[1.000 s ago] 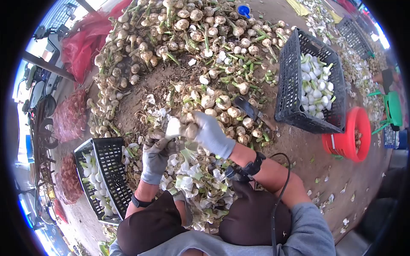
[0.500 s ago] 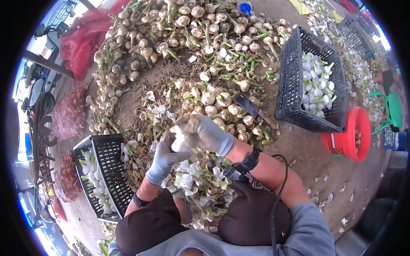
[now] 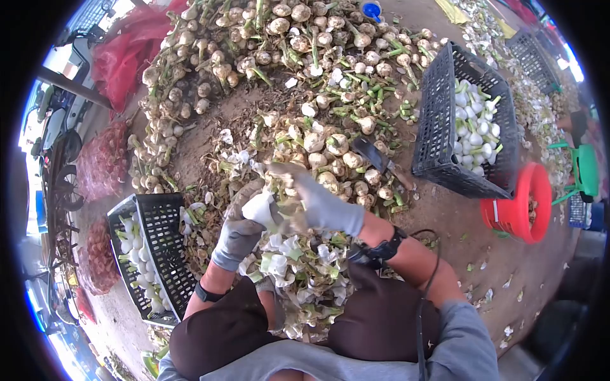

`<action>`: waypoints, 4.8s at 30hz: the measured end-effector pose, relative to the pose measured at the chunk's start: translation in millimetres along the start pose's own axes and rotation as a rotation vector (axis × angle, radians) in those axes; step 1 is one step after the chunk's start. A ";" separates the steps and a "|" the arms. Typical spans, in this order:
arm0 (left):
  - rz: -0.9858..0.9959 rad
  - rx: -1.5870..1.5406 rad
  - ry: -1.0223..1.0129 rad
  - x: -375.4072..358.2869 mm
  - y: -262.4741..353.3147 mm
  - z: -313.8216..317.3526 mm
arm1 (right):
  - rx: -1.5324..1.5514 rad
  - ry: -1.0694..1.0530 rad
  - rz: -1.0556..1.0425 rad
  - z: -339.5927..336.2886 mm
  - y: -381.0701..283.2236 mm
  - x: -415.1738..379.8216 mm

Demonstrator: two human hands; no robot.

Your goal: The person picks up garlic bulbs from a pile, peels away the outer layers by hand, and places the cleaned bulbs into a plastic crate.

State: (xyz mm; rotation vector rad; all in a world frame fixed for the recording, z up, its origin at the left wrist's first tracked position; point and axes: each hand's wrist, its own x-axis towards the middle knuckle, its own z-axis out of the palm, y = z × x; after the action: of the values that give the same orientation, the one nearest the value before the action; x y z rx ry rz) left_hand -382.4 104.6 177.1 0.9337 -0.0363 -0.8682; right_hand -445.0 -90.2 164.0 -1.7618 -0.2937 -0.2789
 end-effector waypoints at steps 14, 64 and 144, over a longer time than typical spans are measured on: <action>-0.220 0.149 -0.097 0.3 -8.5 -25.6 | -0.528 -0.186 0.178 10.2 -7.8 -19.5; 0.269 0.363 0.209 -33.0 39.6 -92.6 | 0.066 -0.122 0.212 99.4 51.4 62.4; 0.413 0.488 0.508 -40.8 26.1 -119.1 | 0.676 -0.287 0.646 115.6 19.5 91.9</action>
State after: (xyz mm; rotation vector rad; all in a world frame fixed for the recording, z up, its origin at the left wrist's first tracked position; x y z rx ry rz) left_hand -347.9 221.2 135.3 1.5192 -0.0015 -0.2190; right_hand -348.8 23.1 154.0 -1.1340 0.0004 0.4953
